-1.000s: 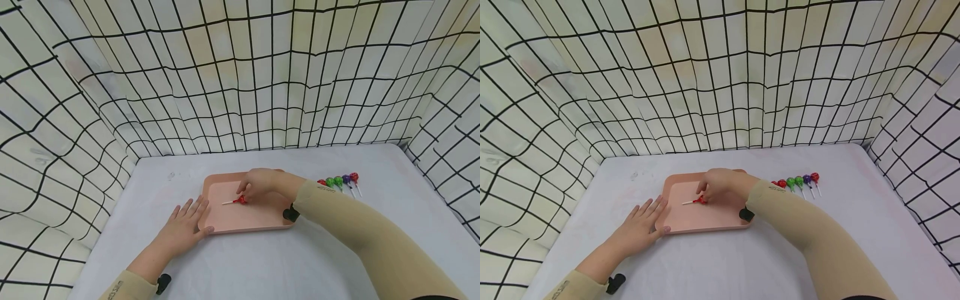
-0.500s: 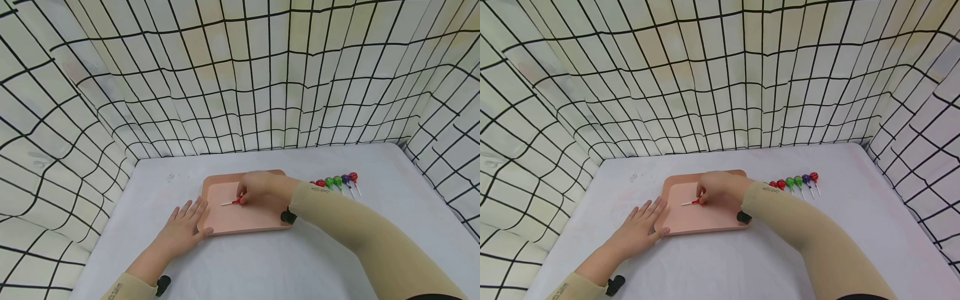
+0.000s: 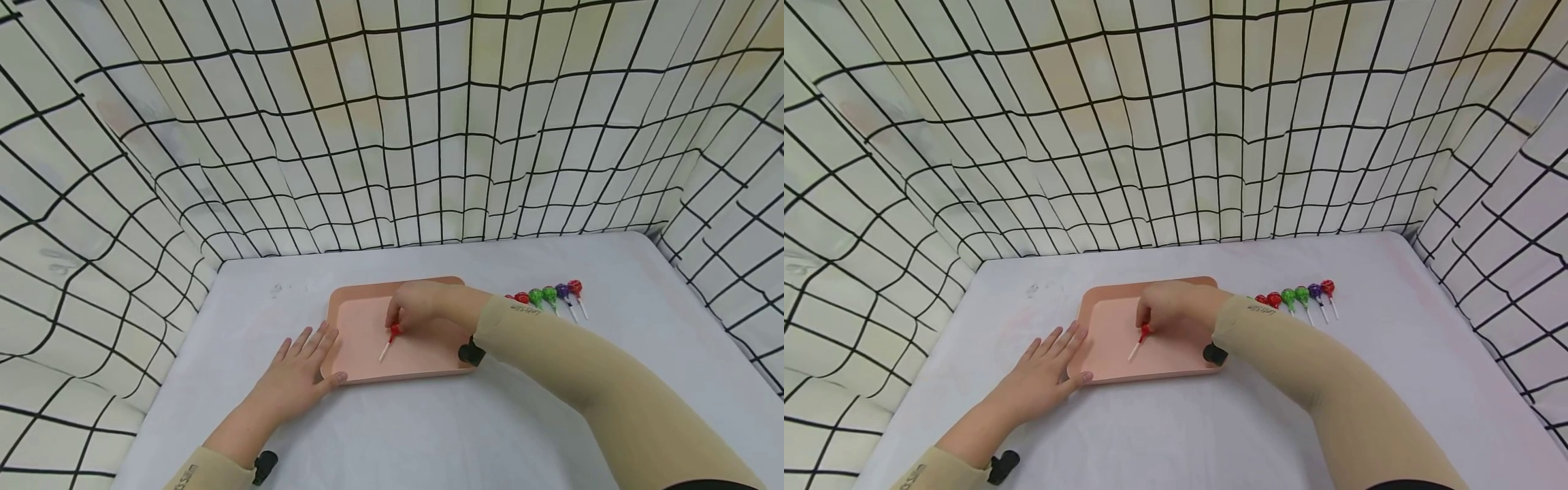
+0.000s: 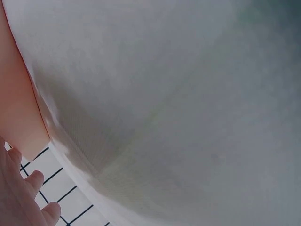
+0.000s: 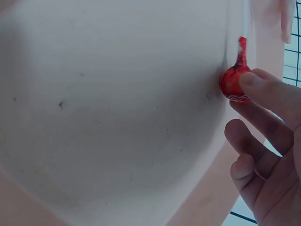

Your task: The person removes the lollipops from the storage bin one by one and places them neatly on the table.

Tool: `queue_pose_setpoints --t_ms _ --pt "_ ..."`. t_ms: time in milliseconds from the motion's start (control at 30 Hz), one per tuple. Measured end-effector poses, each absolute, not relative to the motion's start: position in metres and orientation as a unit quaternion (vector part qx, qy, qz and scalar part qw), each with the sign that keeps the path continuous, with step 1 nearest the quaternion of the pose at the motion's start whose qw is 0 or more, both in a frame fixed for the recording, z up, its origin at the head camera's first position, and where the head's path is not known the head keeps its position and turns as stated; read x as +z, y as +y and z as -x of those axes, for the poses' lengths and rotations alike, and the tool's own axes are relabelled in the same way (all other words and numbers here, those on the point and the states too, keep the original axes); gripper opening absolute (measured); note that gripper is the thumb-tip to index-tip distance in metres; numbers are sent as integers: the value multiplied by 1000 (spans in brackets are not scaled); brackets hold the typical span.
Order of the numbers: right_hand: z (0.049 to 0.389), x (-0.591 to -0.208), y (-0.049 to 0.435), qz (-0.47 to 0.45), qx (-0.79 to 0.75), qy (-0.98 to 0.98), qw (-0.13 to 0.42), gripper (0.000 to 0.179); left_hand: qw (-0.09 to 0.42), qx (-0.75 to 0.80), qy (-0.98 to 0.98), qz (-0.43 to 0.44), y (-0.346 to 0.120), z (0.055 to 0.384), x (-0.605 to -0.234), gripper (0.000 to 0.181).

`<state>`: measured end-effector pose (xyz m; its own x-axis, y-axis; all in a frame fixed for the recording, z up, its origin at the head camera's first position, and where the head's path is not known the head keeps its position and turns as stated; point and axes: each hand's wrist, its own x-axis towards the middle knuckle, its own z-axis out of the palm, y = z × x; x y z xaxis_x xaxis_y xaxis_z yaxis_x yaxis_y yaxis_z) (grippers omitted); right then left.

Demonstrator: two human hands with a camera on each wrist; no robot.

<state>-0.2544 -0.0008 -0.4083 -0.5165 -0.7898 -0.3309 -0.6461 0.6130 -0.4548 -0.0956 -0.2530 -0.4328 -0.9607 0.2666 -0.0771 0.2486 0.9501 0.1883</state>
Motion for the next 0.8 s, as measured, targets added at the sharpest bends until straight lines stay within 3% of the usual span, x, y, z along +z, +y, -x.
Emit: queue_pose_setpoints --t_ms 500,800 --pt "254 -407 3 432 -131 853 262 36 48 87 987 -130 -254 96 -435 84" --pt "256 -407 7 419 -147 860 252 33 46 80 987 -130 -256 97 -439 85"
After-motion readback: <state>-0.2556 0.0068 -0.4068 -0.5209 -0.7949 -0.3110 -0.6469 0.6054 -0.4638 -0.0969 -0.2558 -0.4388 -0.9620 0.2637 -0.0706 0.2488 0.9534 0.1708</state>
